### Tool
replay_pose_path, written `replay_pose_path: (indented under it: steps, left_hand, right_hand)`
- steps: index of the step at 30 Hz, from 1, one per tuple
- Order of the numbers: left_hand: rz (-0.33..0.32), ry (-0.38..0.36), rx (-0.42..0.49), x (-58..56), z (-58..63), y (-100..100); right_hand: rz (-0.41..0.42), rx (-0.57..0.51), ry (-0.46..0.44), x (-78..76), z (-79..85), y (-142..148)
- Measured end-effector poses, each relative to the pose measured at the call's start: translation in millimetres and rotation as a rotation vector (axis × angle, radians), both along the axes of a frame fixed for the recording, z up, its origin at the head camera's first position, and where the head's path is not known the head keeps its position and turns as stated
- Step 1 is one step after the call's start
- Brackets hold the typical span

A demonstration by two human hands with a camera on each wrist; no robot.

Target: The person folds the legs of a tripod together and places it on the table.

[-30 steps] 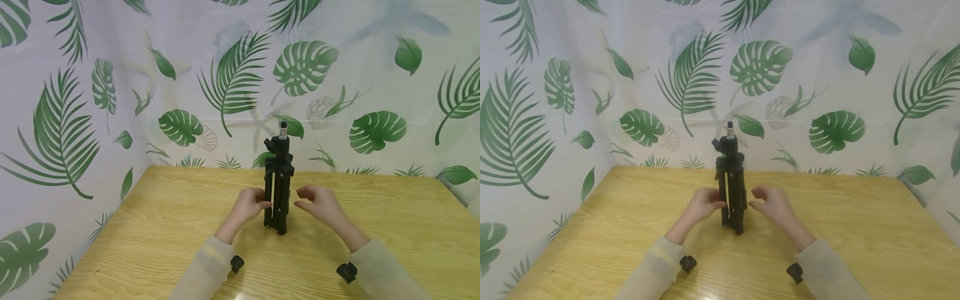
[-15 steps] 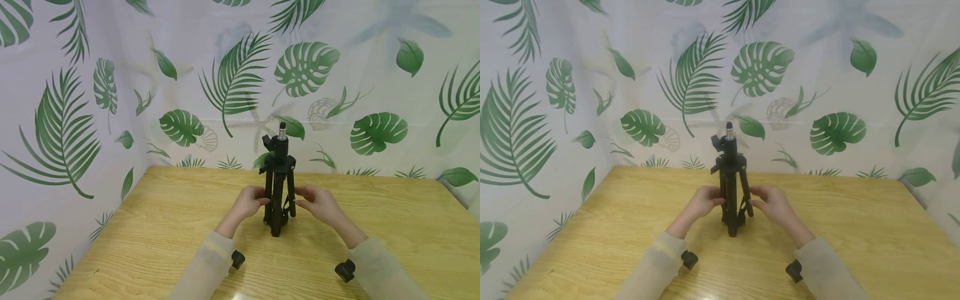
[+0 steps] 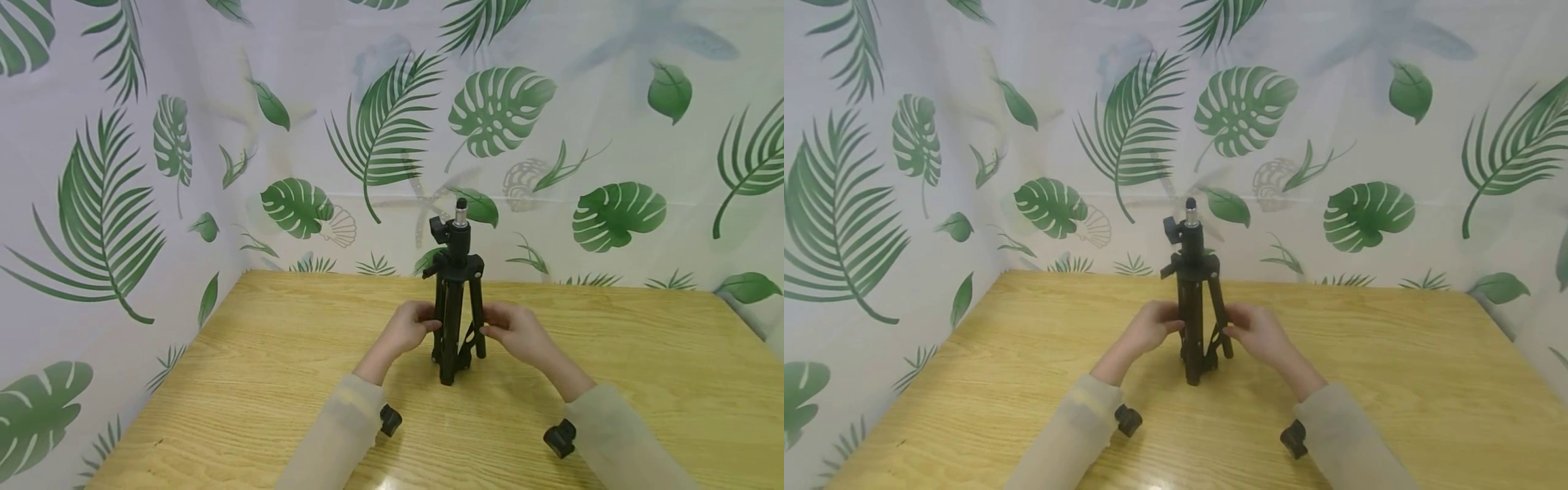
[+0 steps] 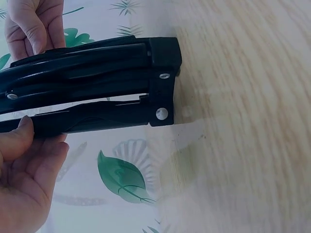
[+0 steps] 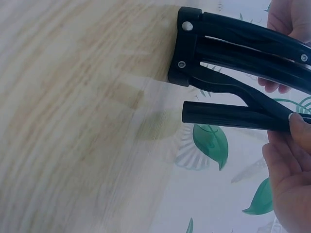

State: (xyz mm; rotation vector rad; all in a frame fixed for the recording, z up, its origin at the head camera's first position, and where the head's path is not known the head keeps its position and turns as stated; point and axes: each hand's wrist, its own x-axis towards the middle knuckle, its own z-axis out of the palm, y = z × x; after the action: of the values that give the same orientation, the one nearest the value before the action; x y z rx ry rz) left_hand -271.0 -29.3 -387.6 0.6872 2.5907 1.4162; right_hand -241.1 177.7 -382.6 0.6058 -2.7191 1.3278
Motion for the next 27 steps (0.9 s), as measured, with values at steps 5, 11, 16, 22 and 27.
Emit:
replay_pose_path:
  steps: [5,11,16,22,27]
  left_hand:
    - [-0.012,0.006,-0.003,-1.1,2.5,1]
    - [0.009,0.033,-0.035,3.1,-0.6,-3]
    - [0.013,0.051,-0.028,9.0,-2.5,-13]
    - [-0.002,0.066,-0.012,14.1,-1.9,-21]
    - [0.010,0.082,-0.009,20.5,2.4,-18]
  right_hand:
    - [-0.017,0.018,0.016,-1.5,-0.1,1]
    - [-0.005,0.011,0.043,0.2,-2.3,0]
    - [-0.028,0.035,0.070,3.3,-2.3,-1]
    - [-0.067,0.063,0.085,6.7,-2.7,-2]
    - [-0.101,0.069,0.110,10.1,-2.5,-6]
